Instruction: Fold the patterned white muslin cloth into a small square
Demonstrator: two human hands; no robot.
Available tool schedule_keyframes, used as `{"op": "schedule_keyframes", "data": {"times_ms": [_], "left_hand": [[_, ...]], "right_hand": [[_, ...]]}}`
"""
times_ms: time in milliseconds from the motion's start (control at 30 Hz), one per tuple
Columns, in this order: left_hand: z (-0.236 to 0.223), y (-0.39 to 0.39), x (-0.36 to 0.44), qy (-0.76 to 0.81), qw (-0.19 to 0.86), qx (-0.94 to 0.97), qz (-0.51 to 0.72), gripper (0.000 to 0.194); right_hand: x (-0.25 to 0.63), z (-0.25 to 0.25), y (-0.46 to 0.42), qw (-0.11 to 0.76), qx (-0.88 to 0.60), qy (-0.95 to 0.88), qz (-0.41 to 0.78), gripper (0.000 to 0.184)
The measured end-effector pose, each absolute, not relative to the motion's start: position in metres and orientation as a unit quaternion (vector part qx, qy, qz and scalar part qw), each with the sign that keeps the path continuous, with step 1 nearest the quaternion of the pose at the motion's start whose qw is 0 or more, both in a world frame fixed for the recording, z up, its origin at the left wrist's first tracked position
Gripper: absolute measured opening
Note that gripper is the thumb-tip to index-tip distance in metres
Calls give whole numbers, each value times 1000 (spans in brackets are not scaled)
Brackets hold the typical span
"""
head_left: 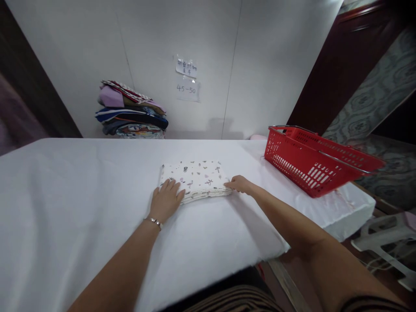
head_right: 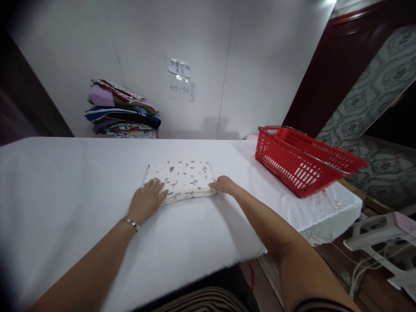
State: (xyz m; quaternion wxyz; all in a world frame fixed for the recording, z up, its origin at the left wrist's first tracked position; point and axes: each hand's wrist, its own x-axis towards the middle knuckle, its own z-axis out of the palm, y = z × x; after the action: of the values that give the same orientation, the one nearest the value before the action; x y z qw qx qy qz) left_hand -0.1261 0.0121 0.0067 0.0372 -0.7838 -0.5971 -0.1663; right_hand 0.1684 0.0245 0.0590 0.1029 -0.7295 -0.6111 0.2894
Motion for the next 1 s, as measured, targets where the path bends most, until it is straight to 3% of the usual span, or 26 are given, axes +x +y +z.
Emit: {"op": "schedule_keyframes", "data": {"times_ms": [367,733,1000], "left_hand": [[6,11,-127,-597,43,-784,-164,41],[7,12,-127,-595,50,-785,-162,40],[11,10,-126,-598,41,-784,-160,39]], "right_hand": [[161,60,32,77,-731,-645,207,33],[170,56,33,112,-719,-586,356,31],[180,41,41,73,-735,-543,398,36]]}}
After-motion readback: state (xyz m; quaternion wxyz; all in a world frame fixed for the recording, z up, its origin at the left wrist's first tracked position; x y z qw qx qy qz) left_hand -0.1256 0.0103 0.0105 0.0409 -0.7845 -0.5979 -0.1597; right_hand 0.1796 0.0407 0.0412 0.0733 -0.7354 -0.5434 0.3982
